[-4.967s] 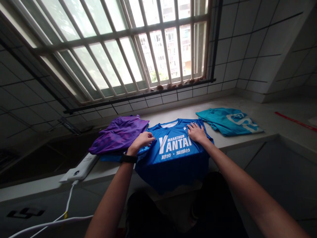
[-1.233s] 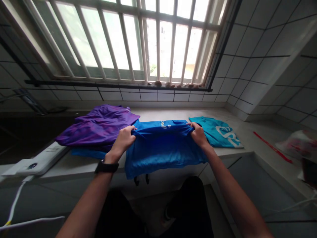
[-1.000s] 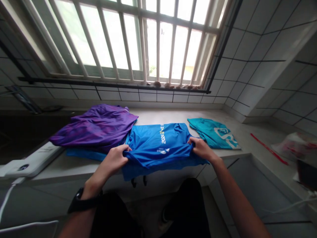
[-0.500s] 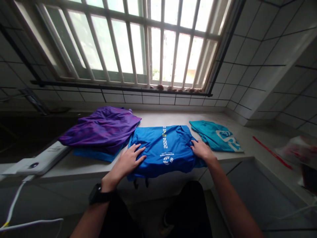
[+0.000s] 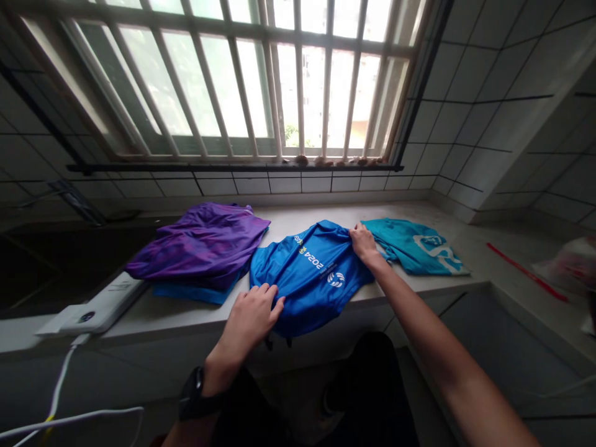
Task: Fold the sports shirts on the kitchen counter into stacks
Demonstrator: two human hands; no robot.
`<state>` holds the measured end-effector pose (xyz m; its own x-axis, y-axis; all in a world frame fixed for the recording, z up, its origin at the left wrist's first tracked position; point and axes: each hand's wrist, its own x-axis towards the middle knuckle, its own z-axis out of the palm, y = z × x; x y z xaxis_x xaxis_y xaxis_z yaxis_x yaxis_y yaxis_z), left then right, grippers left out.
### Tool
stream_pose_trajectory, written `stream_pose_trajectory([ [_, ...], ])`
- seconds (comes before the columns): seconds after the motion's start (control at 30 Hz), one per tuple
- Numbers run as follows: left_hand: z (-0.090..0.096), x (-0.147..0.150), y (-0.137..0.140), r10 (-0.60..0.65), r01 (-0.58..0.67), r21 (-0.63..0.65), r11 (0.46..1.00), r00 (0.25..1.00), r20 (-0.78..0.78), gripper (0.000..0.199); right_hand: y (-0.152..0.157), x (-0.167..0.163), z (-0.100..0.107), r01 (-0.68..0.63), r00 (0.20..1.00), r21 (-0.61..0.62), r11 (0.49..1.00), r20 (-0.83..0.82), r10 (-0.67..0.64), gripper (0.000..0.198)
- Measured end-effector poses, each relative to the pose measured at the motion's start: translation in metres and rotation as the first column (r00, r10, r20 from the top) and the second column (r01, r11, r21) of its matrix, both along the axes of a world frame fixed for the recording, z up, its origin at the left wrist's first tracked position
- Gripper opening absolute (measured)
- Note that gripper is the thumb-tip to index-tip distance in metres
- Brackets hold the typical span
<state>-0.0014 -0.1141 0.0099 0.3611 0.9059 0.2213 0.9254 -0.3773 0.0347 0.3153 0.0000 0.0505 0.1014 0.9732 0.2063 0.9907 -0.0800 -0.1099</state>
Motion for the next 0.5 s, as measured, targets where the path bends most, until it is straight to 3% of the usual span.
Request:
stream_pose_trajectory([
  [0.1,0.004,-0.012,0.023,-0.012,0.011,0.028,1.000,0.999,0.049,0.040,-0.007,-0.019,0.004,0.023,0.997,0.001,1.000,-0.073,-0.023,0.042],
  [0.27,-0.003,-0.034,0.046,-0.014,0.020,-0.085,0.996,0.997,0.079,0.049,-0.025,-0.032,-0.007,0.162,0.978,-0.243,0.956,-0.090,-0.189,0.047],
  [0.43,0.000,-0.032,0.043,-0.006,0.005,-0.028,1.000,1.000,-0.027,0.043,-0.007,-0.001,-0.014,0.330,0.936,-0.163,0.930,-0.070,-0.344,0.060],
  [0.5,0.003,-0.032,0.049,-0.007,0.007,-0.025,1.000,1.000,-0.017,0.042,0.002,0.017,-0.014,0.367,0.917,-0.199,0.909,-0.085,-0.389,0.059],
])
